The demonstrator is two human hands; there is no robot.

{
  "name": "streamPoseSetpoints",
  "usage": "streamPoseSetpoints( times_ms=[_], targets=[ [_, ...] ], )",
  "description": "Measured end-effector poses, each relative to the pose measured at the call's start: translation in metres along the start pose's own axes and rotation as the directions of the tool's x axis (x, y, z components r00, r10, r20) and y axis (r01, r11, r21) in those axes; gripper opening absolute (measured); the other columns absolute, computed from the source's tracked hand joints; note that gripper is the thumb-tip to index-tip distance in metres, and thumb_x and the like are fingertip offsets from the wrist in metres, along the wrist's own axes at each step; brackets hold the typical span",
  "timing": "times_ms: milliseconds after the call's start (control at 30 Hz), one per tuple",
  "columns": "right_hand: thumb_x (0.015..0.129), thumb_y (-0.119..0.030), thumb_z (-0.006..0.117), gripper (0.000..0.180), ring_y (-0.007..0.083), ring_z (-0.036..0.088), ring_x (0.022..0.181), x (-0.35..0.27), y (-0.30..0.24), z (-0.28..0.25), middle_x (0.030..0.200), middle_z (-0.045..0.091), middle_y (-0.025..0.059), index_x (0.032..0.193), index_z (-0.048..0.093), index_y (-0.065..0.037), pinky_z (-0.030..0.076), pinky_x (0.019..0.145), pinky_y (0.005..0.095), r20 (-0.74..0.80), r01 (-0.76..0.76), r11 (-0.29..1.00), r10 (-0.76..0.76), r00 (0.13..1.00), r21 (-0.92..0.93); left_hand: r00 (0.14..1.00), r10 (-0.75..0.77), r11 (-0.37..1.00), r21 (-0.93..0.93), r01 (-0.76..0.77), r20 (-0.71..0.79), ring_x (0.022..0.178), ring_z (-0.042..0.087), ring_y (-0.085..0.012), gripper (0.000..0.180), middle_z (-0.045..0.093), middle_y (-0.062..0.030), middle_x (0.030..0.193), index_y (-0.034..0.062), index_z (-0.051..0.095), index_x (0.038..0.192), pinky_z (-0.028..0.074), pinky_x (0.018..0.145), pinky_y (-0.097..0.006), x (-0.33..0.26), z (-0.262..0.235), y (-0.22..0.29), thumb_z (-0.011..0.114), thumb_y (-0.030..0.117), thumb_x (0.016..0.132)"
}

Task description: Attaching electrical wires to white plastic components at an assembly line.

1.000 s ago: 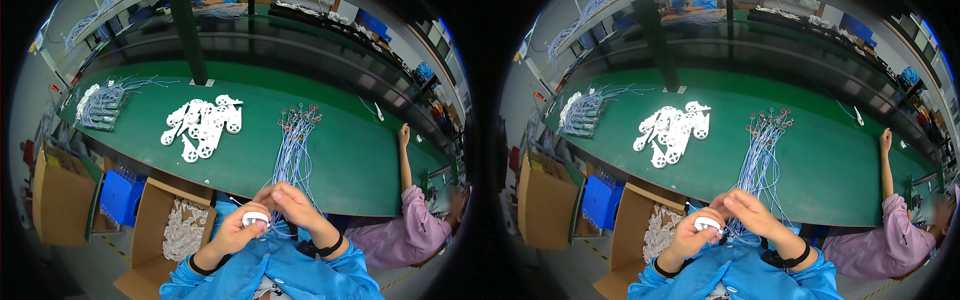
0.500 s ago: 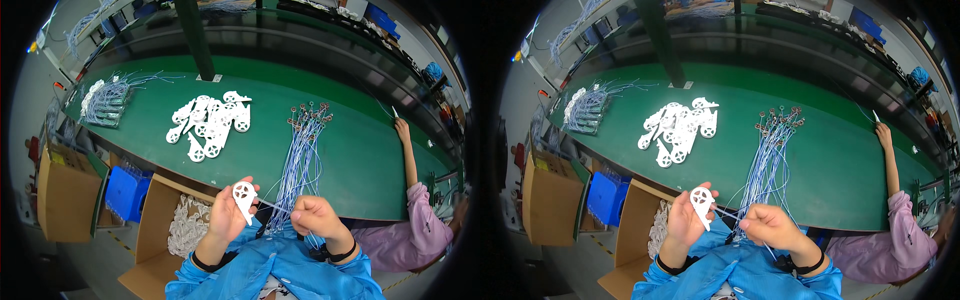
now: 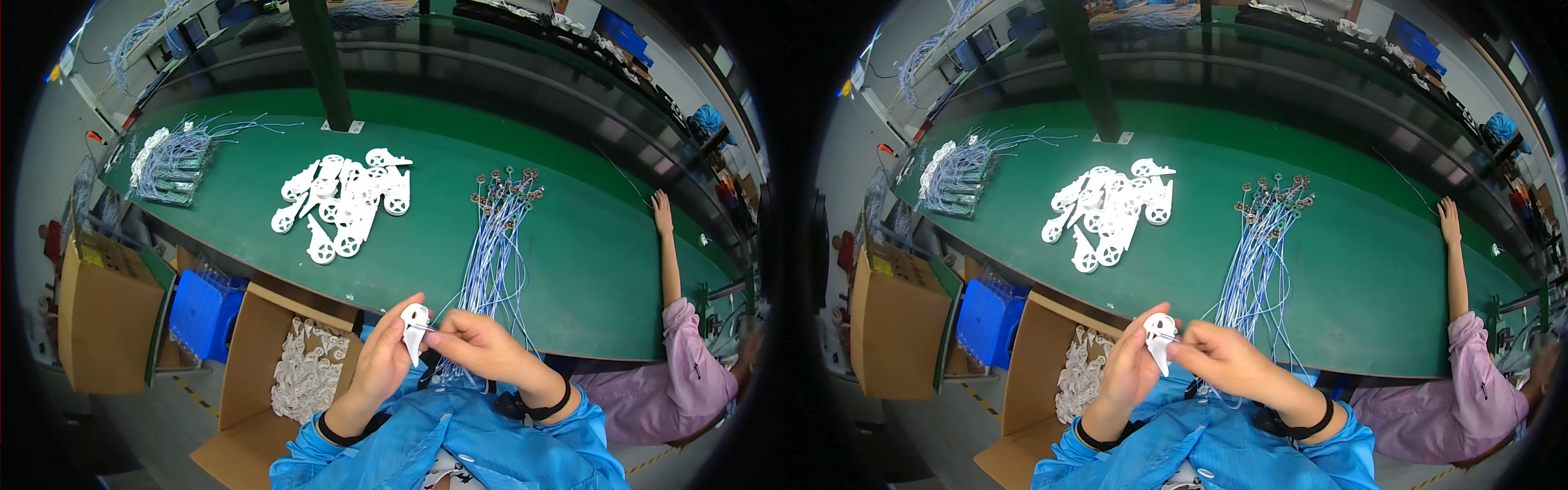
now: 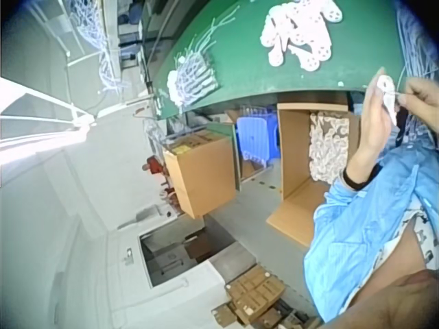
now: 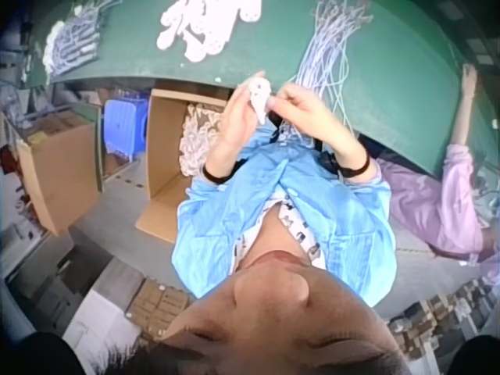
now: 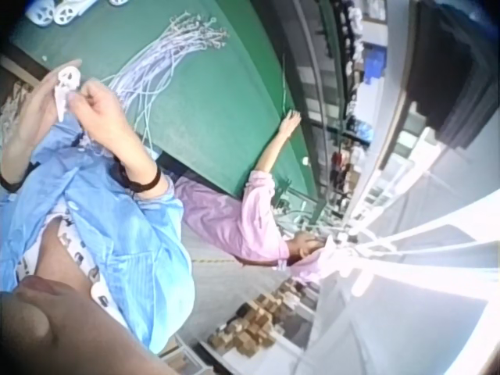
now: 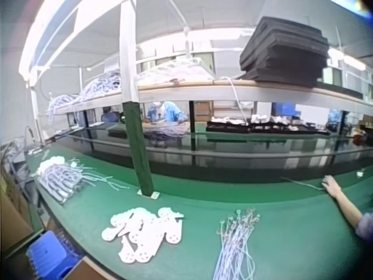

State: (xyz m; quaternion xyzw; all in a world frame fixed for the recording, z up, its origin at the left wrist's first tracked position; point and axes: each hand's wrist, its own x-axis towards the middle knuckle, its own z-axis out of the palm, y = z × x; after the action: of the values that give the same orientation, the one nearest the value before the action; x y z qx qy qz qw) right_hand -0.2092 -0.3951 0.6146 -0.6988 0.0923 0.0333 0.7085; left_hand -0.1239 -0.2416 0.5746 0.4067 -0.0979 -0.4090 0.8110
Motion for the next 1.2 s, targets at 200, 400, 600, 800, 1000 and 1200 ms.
streamPoseSetpoints(
  times_ms=[200,400,600,800,1000,1200],
  targets=[
    [0.086,-0.028,0.067,0.027,0.0337,0.057,0.096,0.022,-0.026,0.022,0.105,0.058,0.0167,0.098,0.059,-0.005,0.046,0.076,0.0403,0.151,0.468,0.701,-0.467,0.871,-0.538,0.987,0.01,0.971,-0.233,-0.048,-0.162,0.104,0.057,-0.0248,0.05,0.057,-0.0173,0.118,-0.0036,0.041,0.134,0.047,0.088,-0.036,-0.005,-0.018,0.012,0.034,0.031,0.099],
    [0.073,-0.008,0.078,0.023,0.0153,0.054,0.074,0.019,-0.054,0.005,0.09,0.057,0.0103,0.091,0.066,0.0,0.043,0.065,0.0265,-0.084,0.458,0.85,-0.493,0.866,-0.262,0.879,0.163,0.792,-0.471,-0.387,-0.448,0.088,0.058,-0.024,0.042,0.056,-0.0177,0.109,-0.0003,0.046,0.127,0.049,0.066,-0.031,-0.018,-0.079,0.034,0.042,0.028,0.096],
    [0.084,0.0,0.069,0.029,0.0151,0.061,0.081,0.022,-0.042,0.021,0.086,0.063,0.0097,0.11,0.058,0.005,0.049,0.073,0.0268,-0.177,0.444,0.849,-0.409,0.895,0.287,0.912,0.05,0.675,-0.659,-0.331,-0.408,0.088,0.058,-0.0258,0.04,0.057,-0.0191,0.108,0.0001,0.052,0.122,0.049,0.068,-0.032,-0.02,-0.115,0.025,0.044,0.026,0.092],
    [0.086,0.0,0.066,0.03,0.0155,0.063,0.087,0.026,-0.012,0.027,0.1,0.065,0.011,0.114,0.055,0.003,0.052,0.073,0.0293,-0.183,0.396,0.918,-0.395,0.9,-0.037,0.945,0.087,0.749,-0.605,-0.271,-0.317,0.086,0.058,-0.026,0.04,0.057,-0.0197,0.108,0.003,0.052,0.122,0.05,0.068,-0.032,-0.017,-0.096,0.024,0.046,0.025,0.089],
    [0.081,-0.002,0.069,0.024,0.0258,0.063,0.085,0.012,-0.023,0.009,0.097,0.063,0.0133,0.103,0.06,0.001,0.051,0.073,0.0324,0.003,0.41,0.73,-0.488,0.873,-0.547,0.924,0.114,0.795,-0.524,-0.306,-0.366,0.093,0.056,-0.0279,0.043,0.055,-0.0238,0.111,0.0039,0.048,0.127,0.05,0.071,-0.032,-0.023,-0.102,0.031,0.047,0.031,0.093],
    [0.082,-0.007,0.069,0.022,0.0257,0.06,0.088,0.0,-0.03,0.009,0.096,0.059,0.013,0.102,0.061,-0.001,0.05,0.074,0.0336,0.099,0.396,0.702,-0.424,0.9,-0.592,0.931,0.154,0.844,-0.446,-0.298,-0.332,0.093,0.057,-0.0254,0.044,0.057,-0.0191,0.11,0.0038,0.044,0.131,0.05,0.074,-0.032,-0.032,-0.092,0.029,0.045,0.031,0.096]
  ],
)
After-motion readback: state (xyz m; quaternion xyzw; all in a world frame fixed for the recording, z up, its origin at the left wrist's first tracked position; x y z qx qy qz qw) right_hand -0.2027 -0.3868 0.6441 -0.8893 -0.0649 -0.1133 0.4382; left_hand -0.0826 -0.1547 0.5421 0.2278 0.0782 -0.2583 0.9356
